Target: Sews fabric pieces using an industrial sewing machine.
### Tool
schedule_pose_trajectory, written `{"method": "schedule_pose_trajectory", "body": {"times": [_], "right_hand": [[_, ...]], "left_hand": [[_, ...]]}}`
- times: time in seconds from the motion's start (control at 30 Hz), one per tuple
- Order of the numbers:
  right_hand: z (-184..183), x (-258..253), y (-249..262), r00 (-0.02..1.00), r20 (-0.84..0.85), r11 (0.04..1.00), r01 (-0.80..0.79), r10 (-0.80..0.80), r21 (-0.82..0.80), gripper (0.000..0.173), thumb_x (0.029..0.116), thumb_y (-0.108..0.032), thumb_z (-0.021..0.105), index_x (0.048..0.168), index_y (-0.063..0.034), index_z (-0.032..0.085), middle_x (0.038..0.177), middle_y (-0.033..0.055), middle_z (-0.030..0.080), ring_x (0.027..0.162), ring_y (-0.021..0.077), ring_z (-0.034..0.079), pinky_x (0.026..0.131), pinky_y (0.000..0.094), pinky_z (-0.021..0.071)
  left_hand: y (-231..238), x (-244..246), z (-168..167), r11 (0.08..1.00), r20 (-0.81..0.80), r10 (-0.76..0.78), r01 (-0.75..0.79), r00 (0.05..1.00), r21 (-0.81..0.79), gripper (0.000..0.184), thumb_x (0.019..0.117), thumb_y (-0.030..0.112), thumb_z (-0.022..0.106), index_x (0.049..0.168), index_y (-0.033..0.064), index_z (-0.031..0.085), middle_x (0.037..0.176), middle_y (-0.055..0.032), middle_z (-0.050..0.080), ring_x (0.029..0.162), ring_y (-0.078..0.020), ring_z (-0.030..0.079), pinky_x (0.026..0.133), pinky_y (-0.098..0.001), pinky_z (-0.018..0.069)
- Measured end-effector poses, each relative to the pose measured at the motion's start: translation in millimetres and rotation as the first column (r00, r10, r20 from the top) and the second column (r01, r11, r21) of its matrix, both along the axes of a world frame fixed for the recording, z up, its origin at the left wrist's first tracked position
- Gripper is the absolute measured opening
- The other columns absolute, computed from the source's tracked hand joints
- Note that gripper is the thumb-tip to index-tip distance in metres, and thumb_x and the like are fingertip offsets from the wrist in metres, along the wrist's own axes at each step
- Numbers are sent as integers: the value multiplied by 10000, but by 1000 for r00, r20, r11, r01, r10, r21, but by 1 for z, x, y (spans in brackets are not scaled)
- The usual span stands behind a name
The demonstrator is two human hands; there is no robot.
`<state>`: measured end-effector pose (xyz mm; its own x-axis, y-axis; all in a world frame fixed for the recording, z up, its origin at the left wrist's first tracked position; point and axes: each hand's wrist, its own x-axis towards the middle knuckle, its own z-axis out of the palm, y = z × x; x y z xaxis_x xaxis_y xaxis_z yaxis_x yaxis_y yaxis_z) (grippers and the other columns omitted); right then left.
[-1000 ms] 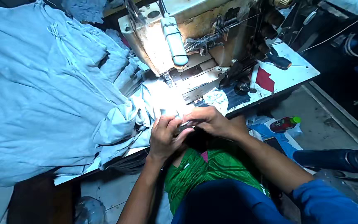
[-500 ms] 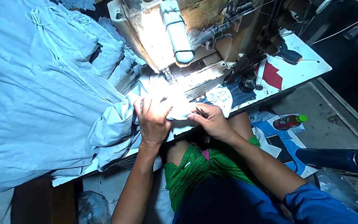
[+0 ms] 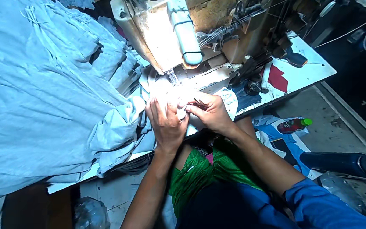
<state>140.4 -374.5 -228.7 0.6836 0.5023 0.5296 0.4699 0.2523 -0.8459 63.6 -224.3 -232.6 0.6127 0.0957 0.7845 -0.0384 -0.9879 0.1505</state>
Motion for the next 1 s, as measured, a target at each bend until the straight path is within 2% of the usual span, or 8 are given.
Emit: {"method": "schedule_pose_trajectory", "body": {"times": [0.07, 0.13, 0.3, 0.37, 0.5, 0.7, 0.83, 1.0], "right_hand": [[3, -1, 2, 1000, 29, 1000, 10, -10, 16, 134, 920, 53, 695, 1037, 11, 743, 994, 91, 732, 862, 127, 702, 768, 294, 618], [5, -2, 1, 998, 44, 999, 32, -34, 40, 115, 910, 58, 707, 1012, 16, 741, 965, 91, 730, 840, 124, 697, 748, 286, 610], [-2, -3, -4, 998, 3, 998, 57, -57, 21, 97, 904, 46, 723, 998, 27, 738, 934, 89, 720, 775, 109, 675, 686, 259, 593], [-7, -4, -5, 999, -20, 999, 50, -49, 20, 85, 907, 41, 724, 989, 25, 738, 935, 86, 715, 761, 107, 664, 672, 254, 586], [-20, -3, -8, 998, -38, 998, 43, -42, 34, 79, 912, 41, 712, 987, 28, 733, 959, 88, 717, 736, 97, 644, 645, 247, 569], [-30, -1, -7, 994, -104, 999, 43, -40, 28, 79, 919, 29, 711, 992, 16, 736, 970, 81, 719, 722, 97, 637, 625, 247, 558], [-24, 2, 1, 989, -129, 998, 66, -66, -2, 68, 934, -2, 710, 999, -2, 728, 856, 61, 701, 630, 91, 599, 546, 238, 517], [-23, 5, 10, 983, -139, 993, 114, -117, -29, 87, 952, -30, 694, 1038, -19, 706, 771, 59, 654, 541, 102, 535, 465, 233, 467]], "left_hand": [[3, 12, -6, 999, 92, -39, 37, 995, 16, 284, 899, 230, 737, 1149, 96, 740, 1170, -124, 695, 1153, -310, 610, 1052, -504, 422], [13, 21, -10, 997, 114, -75, 72, 991, 31, 142, 934, 217, 708, 990, 106, 777, 1039, -80, 737, 1069, -268, 655, 1030, -486, 441], [39, 16, -11, 987, 42, -136, 131, 990, 96, 148, 942, 194, 691, 916, 77, 779, 934, -102, 744, 988, -285, 683, 1032, -505, 449], [45, 12, -7, 982, 5, -146, 144, 989, 122, 142, 944, 185, 681, 939, 88, 785, 958, -94, 750, 1005, -285, 682, 1036, -496, 451], [49, 3, 3, 967, -69, -194, 203, 979, 154, 207, 947, 138, 648, 1093, 127, 795, 1055, -84, 753, 1021, -271, 678, 1005, -480, 463], [56, 2, 14, 945, -225, -205, 253, 952, 208, 288, 943, 125, 586, 1150, 151, 785, 1174, -66, 744, 1082, -285, 668, 1000, -507, 441], [66, 10, 25, 930, -286, -211, 282, 935, 237, 274, 949, 135, 568, 1108, 131, 790, 1117, -96, 747, 1086, -320, 662, 1002, -533, 439], [76, 14, 28, 919, -302, -203, 287, 932, 269, 190, 952, 122, 585, 902, 22, 739, 964, -165, 707, 1022, -371, 652, 982, -544, 459]]}}
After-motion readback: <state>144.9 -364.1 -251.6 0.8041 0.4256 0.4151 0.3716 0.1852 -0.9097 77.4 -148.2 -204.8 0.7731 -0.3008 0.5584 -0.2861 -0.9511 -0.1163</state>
